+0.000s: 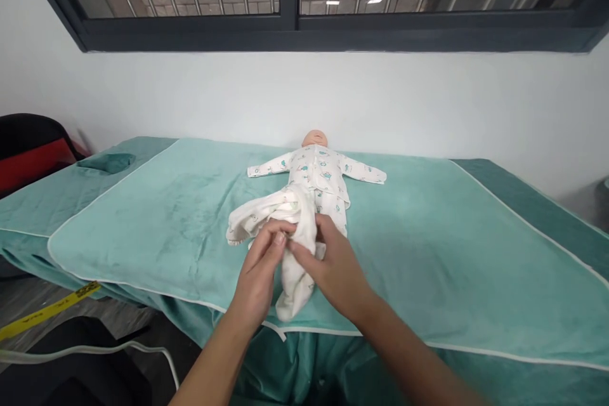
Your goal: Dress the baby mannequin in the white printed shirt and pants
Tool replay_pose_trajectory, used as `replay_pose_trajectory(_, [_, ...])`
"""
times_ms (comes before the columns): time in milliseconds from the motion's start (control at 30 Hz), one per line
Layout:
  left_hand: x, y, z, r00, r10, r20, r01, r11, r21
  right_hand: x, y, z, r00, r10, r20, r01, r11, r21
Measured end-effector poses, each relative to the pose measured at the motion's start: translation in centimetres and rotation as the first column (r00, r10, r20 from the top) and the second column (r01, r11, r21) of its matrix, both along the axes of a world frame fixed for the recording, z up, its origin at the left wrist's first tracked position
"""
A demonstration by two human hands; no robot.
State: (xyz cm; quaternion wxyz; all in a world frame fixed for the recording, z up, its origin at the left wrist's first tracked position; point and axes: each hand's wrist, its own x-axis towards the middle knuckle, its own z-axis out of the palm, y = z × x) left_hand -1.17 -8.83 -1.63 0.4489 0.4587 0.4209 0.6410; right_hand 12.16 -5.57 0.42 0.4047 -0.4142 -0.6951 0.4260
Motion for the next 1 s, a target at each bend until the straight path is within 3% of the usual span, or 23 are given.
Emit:
replay_pose_trajectory(67, [-0.2, 0.0, 0.3, 0.993, 0.111, 0.048, -0.111, 0.994, -0.004, 0.3, 0.5, 0.0, 0.998, -0.047, -0.038, 0.048, 0.999, 0.004])
replay_pose_trajectory(167, [-1.3, 0.7, 1.2, 0.915, 0.270, 0.301, -0.279, 0.960, -0.012, 1.5, 1.1, 0.5, 0.977, -0.043, -0.210, 0.033, 0.998, -0.051])
replay_pose_trajectory(267, [-2.9, 1.3, 2.0, 0.815, 0.275, 0.510, -0.306, 0.952, -0.024, 2.5, 1.4, 1.0, 0.900, -0.126, -0.418, 0.044, 0.979, -0.201])
replay_pose_trajectory(367, [-4.4, 1.5, 2.5, 0.788, 0.296, 0.540, -0.338, 0.941, -0.023, 3.1, 2.0, 1.0, 0.799, -0.219, -0.561, 0.024, 0.942, -0.333])
replay_pose_trajectory(467, [-5.6, 1.6, 2.5, 0.778, 0.342, 0.527, -0.392, 0.920, -0.018, 3.7, 3.0, 0.7, 0.722, -0.289, -0.629, 0.022, 0.918, -0.396])
replay_pose_trajectory(567, [-7.1, 1.9, 2.2, 0.760, 0.436, 0.481, -0.488, 0.873, -0.020, 4.9, 3.9, 0.5, 0.706, -0.324, -0.629, 0.057, 0.912, -0.406])
replay_pose_trajectory(700, [-9.3, 2.4, 1.9, 0.728, 0.621, 0.292, -0.636, 0.770, -0.052, 7.4, 4.4, 1.5, 0.754, -0.279, -0.595, 0.125, 0.950, -0.286])
replay_pose_trajectory(767, [-9.9, 2.6, 1.8, 0.747, 0.645, 0.161, -0.649, 0.760, -0.031, 8.5, 4.5, 2.3, 0.747, -0.284, -0.600, 0.191, 0.958, -0.215])
replay_pose_trajectory(900, [-8.8, 2.2, 2.2, 0.824, 0.566, 0.019, -0.566, 0.824, -0.004, 8.8, 4.0, 2.8, 0.786, -0.281, -0.551, 0.233, 0.960, -0.157])
replay_pose_trajectory(1000, [-5.8, 1.3, 2.7, 0.932, 0.363, -0.010, -0.364, 0.931, -0.020, 6.6, 2.7, 1.7, 0.865, -0.165, -0.474, 0.094, 0.981, -0.169])
